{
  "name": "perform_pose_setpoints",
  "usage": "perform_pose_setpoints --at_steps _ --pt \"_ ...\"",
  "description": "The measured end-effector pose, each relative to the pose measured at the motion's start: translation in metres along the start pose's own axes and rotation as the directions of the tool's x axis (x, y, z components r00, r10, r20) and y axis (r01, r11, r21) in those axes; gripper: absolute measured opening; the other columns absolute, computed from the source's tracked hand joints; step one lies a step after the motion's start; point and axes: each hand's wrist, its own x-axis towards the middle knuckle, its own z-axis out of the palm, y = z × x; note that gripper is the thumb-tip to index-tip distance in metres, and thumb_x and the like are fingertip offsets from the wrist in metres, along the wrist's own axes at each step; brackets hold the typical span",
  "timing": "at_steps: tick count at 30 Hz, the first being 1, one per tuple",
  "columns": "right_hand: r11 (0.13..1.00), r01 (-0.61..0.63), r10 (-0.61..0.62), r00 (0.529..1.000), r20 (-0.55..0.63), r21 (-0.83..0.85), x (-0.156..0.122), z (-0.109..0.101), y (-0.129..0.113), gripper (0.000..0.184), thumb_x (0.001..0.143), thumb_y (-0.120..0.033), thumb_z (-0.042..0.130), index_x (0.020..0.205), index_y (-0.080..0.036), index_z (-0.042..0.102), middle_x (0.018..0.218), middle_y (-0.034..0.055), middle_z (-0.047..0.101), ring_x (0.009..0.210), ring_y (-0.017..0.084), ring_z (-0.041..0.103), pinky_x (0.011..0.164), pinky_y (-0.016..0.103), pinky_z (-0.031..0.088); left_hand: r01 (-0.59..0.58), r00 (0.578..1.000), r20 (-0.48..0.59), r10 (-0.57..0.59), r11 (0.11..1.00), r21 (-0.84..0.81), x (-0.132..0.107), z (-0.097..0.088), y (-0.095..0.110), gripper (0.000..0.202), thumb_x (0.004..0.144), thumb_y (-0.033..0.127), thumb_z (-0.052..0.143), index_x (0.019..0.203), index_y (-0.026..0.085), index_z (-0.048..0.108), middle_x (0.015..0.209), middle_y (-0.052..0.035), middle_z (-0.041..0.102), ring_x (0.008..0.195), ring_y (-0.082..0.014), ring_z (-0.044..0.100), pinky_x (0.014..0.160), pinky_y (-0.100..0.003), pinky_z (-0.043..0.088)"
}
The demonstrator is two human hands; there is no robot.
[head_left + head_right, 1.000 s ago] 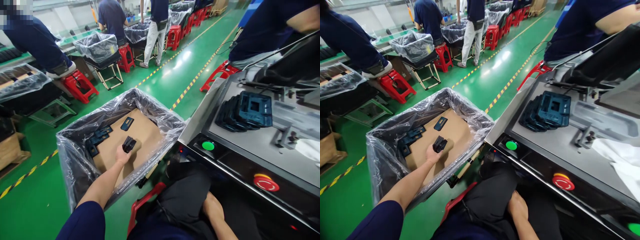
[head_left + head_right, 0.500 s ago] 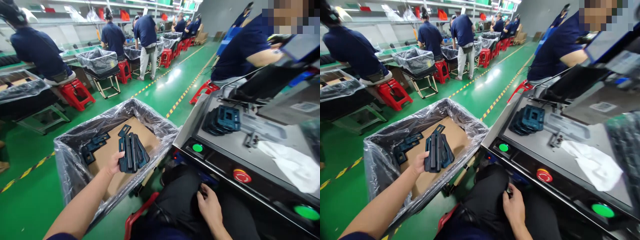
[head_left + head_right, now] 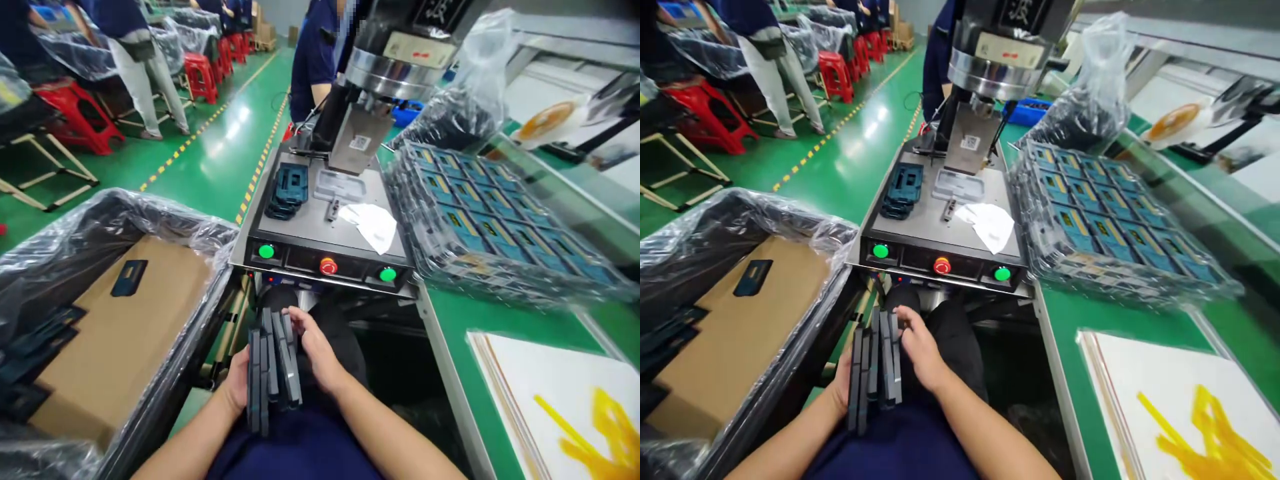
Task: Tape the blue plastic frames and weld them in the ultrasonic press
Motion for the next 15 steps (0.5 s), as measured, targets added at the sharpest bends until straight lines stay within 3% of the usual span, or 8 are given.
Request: perform_pose_setpoints --at_steps 2,7,11,15 --pt "0.996 0.003 0.006 0.995 -0.099 0.09 0.006 -0.012 0.0 0.058 0.089 -0.062 0.04 0.134 -0.026 0.047 0.138 0.0063 0.049 0.132 0.024 0.04 0.113 0.043 0.025 0.092 0.996 0.001 -0.092 0.995 0.041 0.008 -0.001 -0.002 0.043 0.072 0.047 0.067 0.094 0.011 0.072 0.092 -0.0124 0.074 0.104 -0.0336 0.063 0.098 -0.049 0.043" --pt "0.991 -0.106 0.101 0.992 0.071 0.076 0.015 -0.024 -0.007 0.048 0.087 -0.06 0.048 0.11 -0.022 0.068 0.119 0.0055 0.064 0.113 0.026 0.056 0.1 0.04 0.042 0.162 0.986 -0.037 -0.16 0.985 0.059 0.03 0.015 -0.005 0.064 0.077 0.06 0.053 0.11 0.007 0.065 0.11 -0.0183 0.069 0.111 -0.038 0.059 0.101 -0.06 0.035" --pt "0.973 -0.201 0.202 0.979 -0.002 0.11 0.008 -0.031 -0.008 0.046 0.083 -0.054 0.057 0.114 -0.02 0.065 0.106 0.0056 0.067 0.092 0.02 0.063 0.083 0.034 0.051 0.149 0.985 -0.092 -0.146 0.989 0.023 0.037 0.019 -0.004 0.062 0.082 0.06 0.047 0.114 0.009 0.063 0.116 -0.0164 0.067 0.121 -0.0354 0.052 0.106 -0.056 0.031" --pt "0.928 -0.372 0.368 0.92 0.134 0.005 0.007 -0.038 -0.011 0.069 0.066 -0.043 0.076 0.128 -0.026 0.052 0.099 0.0015 0.064 0.069 0.014 0.06 0.057 0.025 0.052 0.175 0.981 -0.086 -0.175 0.985 -0.011 0.036 0.016 -0.003 0.064 0.083 0.061 0.045 0.121 0.011 0.059 0.119 -0.0152 0.066 0.122 -0.0346 0.051 0.106 -0.054 0.031"
